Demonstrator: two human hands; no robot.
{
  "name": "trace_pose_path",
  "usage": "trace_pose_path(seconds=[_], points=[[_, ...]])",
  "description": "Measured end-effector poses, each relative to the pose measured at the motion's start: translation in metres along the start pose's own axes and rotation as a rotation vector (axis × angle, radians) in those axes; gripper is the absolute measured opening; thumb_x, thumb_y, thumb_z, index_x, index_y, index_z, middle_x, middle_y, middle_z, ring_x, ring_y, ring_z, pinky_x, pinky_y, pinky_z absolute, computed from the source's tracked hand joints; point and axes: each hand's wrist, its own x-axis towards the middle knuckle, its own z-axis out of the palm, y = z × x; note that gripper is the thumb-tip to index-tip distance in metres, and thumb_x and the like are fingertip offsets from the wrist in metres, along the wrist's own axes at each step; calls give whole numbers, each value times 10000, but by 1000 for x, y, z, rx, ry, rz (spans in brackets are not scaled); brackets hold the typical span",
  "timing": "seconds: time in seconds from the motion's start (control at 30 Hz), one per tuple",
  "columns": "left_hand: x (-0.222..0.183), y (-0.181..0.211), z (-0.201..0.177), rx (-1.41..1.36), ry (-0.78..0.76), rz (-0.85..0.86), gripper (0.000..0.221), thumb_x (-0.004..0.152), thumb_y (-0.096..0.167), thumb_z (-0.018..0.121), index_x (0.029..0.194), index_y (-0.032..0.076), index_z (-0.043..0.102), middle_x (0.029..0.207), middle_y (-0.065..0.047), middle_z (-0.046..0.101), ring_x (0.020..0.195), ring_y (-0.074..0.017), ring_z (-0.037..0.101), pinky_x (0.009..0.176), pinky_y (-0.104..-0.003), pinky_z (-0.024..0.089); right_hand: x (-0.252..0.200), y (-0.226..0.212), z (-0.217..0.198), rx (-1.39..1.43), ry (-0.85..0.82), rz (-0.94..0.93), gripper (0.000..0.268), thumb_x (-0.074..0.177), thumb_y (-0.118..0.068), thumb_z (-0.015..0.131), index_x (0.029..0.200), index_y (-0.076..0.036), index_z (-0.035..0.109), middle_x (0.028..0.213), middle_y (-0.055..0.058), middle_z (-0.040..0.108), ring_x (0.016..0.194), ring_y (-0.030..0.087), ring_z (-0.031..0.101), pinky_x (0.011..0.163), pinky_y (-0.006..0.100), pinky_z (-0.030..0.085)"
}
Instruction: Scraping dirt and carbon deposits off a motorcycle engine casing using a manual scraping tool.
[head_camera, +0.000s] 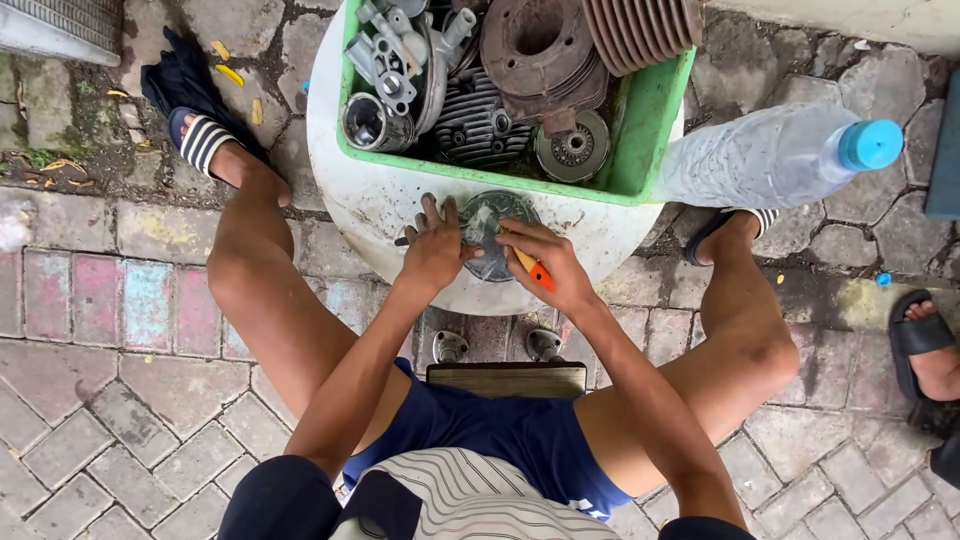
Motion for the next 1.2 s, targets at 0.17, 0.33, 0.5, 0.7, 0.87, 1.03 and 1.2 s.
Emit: trace_pose_path(seconds=[0.17,0.33,0.5,0.7,0.87,1.03,1.2], points=[[-6,4,-7,-74,1,-19,1183,963,609,811,1746,-84,256,1654,-423,286,1345,-585,588,1105,-768,459,-5,8,2,69,35,21,248,910,71,681,1119,6,798,1174,252,760,1021,438,742,802,511,600],[-18,10,-28,-191,12,-19,1159,978,518,853,1749,-103,250,1639,-435,298,1405,-644,559,1181,-834,385,2,-2,6,38,21,-11,257,924,66,666,1158,44,770,1196,309,727,1037,508,715,820,577,598],[-21,7,-34,-224,19,-19,1219,945,533,884,1755,-101,230,1570,-416,367,1380,-661,574,1200,-839,380,6,9,-4,-85,37,-21,238,921,65,667,1136,57,768,1185,297,735,1017,452,737,842,550,606],[-14,6,-38,-24,-73,56,1205,941,588,879,1752,-80,289,1502,-378,511,1417,-588,592,1216,-734,403,-20,15,5,118,0,-11,230,929,53,667,1114,20,799,1159,253,763,1015,421,744,827,501,594],[-17,15,-54,-20,-78,89,1147,953,572,878,1731,-81,346,1520,-382,551,1397,-575,614,1174,-709,445,-23,4,-10,4,15,-45,240,921,92,660,1126,41,774,1227,279,730,1043,446,726,856,535,594],[-25,23,-58,-37,-86,67,1127,958,577,866,1718,-85,361,1495,-398,580,1388,-590,623,1158,-723,463,-32,7,-9,144,-52,-29,184,911,77,689,1059,36,790,1161,246,769,1007,428,749,823,505,597],[-34,17,-45,-21,-4,129,1124,991,623,811,1734,-70,331,1442,-326,566,1376,-531,601,1157,-674,466,-27,-10,-13,-34,21,-71,232,906,96,671,1101,34,780,1173,256,752,958,410,745,788,500,602]])
